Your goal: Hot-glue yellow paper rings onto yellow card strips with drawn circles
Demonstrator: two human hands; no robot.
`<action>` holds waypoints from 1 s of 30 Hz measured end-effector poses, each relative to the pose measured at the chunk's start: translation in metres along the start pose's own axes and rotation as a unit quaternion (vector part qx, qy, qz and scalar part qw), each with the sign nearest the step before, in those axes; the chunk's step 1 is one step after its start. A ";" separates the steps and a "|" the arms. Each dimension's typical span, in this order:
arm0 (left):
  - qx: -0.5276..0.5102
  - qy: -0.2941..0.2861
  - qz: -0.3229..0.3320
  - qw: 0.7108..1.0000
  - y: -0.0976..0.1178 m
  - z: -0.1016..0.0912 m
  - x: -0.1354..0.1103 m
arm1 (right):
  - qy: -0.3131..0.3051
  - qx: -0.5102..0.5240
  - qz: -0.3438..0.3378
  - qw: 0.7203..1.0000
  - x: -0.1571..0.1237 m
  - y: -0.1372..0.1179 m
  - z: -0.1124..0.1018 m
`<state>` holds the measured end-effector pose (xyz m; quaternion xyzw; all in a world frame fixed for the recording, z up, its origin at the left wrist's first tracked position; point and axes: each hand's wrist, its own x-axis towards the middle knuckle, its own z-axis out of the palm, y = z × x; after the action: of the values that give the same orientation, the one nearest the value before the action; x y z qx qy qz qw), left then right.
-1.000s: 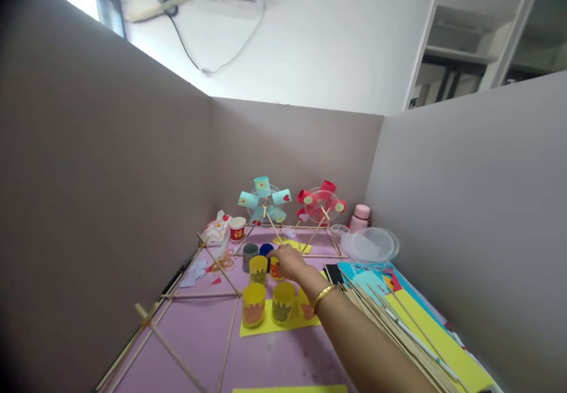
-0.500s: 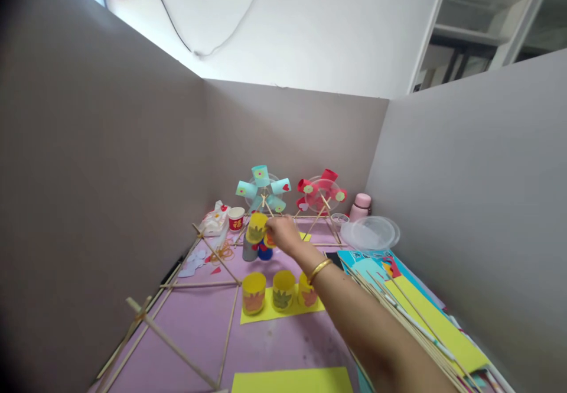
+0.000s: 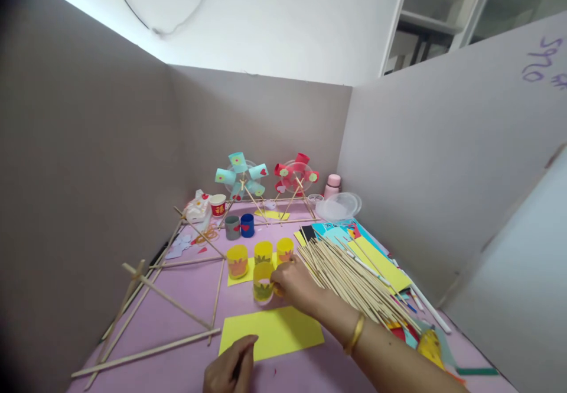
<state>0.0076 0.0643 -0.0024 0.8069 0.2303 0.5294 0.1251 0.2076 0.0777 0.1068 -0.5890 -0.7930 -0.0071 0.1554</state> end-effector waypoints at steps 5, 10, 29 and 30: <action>0.031 0.003 -0.015 0.999 -0.003 -0.008 0.000 | 0.020 0.014 0.025 0.999 -0.009 0.004 0.006; 0.052 -0.002 -0.062 0.997 -0.001 -0.007 0.002 | 0.034 -0.006 0.070 0.997 -0.020 0.024 0.001; 0.157 -0.312 -0.117 0.930 0.003 -0.005 0.122 | 0.053 -0.023 0.081 0.995 -0.017 0.027 0.002; 0.153 -0.319 -0.111 0.929 -0.002 -0.007 0.125 | 0.051 -0.021 0.080 0.995 -0.017 0.028 0.001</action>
<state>0.0420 0.1282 0.0992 0.9120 0.3440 0.1852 0.1253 0.2373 0.0708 0.0966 -0.6527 -0.7339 -0.0416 0.1834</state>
